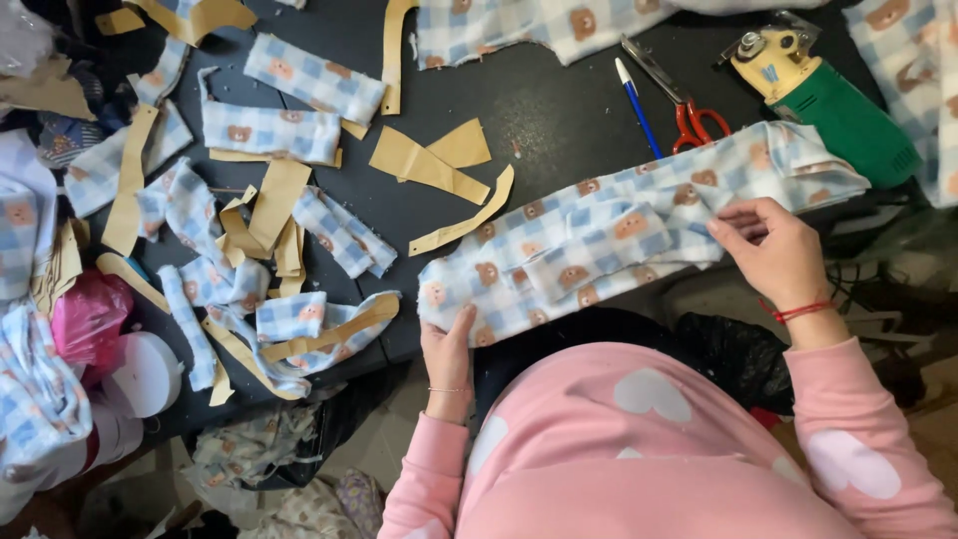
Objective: Cutting and organizing pieces of patterned fabric for garment production on a workbench.
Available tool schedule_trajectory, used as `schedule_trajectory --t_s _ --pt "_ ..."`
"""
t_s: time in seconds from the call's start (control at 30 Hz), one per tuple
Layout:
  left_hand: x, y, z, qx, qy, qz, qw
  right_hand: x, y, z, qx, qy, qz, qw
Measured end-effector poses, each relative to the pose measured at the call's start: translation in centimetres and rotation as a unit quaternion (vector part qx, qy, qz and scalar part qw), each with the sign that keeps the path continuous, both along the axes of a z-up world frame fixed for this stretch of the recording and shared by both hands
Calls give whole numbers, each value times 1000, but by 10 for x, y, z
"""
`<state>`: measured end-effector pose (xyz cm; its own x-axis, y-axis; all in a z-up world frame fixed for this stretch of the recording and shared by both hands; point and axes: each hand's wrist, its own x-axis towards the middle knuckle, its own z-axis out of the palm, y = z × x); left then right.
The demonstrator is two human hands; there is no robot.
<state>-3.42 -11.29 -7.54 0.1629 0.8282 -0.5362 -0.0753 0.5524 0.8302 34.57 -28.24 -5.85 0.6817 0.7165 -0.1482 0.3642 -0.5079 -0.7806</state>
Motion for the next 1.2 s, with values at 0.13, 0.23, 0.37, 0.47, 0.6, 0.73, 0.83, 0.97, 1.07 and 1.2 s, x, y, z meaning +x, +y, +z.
schedule_trajectory --t_s 0.13,0.23,0.37,0.47,0.6,0.73,0.83,0.97,1.07,1.2 --pt "-2 -4 9 39 58 6 997 1 3 1 -90 25 -22 995" --pt "0 -3 15 50 67 16 996 13 5 5 -62 49 4 997" --pt "0 -3 18 6 46 17 999 25 17 19 12 -27 16 999" --pt "-1 -6 19 -40 3 16 999 14 31 35 24 -201 39 979" --pt "3 -9 54 -100 -12 -2 995 -43 39 44 108 -297 146 937" --pt "47 -4 89 -82 -146 -36 985 -80 52 45 161 -305 323 881" --pt "102 -8 116 -44 -168 -157 972 -71 26 8 130 -158 317 926" --pt "223 -25 125 66 -233 -383 891 -46 -31 -46 264 309 -12 914" --pt "284 -45 73 189 -182 -475 840 -24 -27 -18 357 342 -170 852" --pt "241 -37 68 321 -112 -497 798 -6 -39 -1 302 457 -324 771"
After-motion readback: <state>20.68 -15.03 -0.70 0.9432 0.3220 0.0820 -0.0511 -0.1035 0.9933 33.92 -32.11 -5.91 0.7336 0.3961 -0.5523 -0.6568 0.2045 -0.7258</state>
